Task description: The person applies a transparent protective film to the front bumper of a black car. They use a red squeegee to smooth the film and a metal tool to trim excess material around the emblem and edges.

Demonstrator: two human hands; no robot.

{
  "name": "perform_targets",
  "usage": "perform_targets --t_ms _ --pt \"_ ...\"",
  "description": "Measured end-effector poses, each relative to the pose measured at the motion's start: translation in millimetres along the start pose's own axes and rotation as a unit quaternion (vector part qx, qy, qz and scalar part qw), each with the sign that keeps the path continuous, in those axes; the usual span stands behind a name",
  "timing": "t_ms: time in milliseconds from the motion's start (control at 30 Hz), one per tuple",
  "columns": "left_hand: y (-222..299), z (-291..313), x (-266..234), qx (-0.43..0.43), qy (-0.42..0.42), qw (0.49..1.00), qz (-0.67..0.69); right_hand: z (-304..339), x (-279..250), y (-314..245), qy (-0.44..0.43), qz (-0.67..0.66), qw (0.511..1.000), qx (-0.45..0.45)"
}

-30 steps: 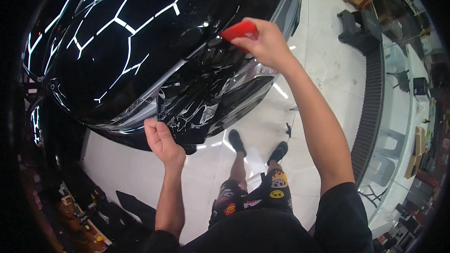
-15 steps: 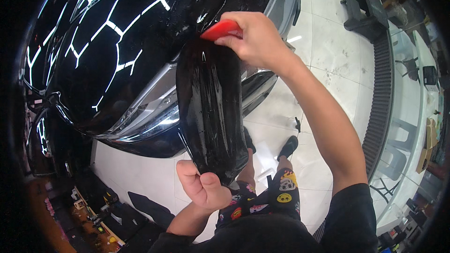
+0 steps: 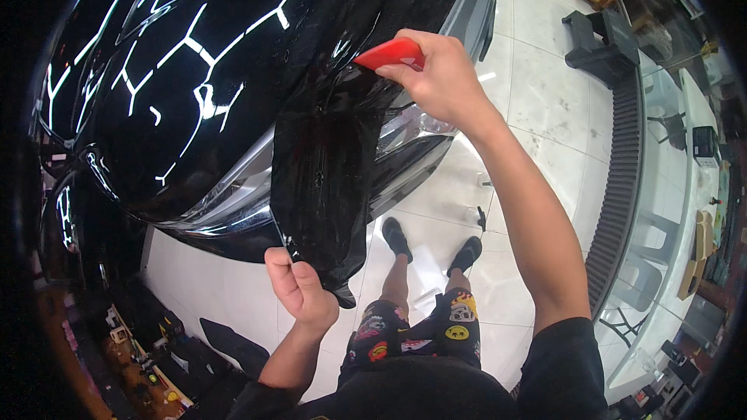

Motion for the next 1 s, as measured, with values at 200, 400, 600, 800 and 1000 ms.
perform_targets --t_ms 200,400,600,800,1000 --pt "1 6 9 -0.014 0.014 1.000 -0.017 37 65 -30 -0.057 0.207 0.958 -0.191" --pt "-14 4 -12 -0.021 0.028 0.998 -0.046 19 38 -25 -0.089 0.137 0.968 -0.190" --pt "-11 3 -8 -0.031 0.024 0.999 -0.009 12 13 -2 -0.059 0.190 0.970 -0.138" --pt "-17 3 -18 -0.048 0.032 0.998 0.019 25 40 -16 -0.062 0.217 0.967 -0.114" --pt "-11 0 -22 -0.011 0.053 0.998 -0.032 23 80 -48 -0.055 0.190 0.964 -0.179"
Point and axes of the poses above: each hand's wrist, its own z-axis away from the middle knuckle, its own x-axis out of the palm, y = z × x, the point moved 10 cm from there along -z, towards the middle knuckle, and after that the axes turned 12 degrees about -z, right-handed, at the moved point
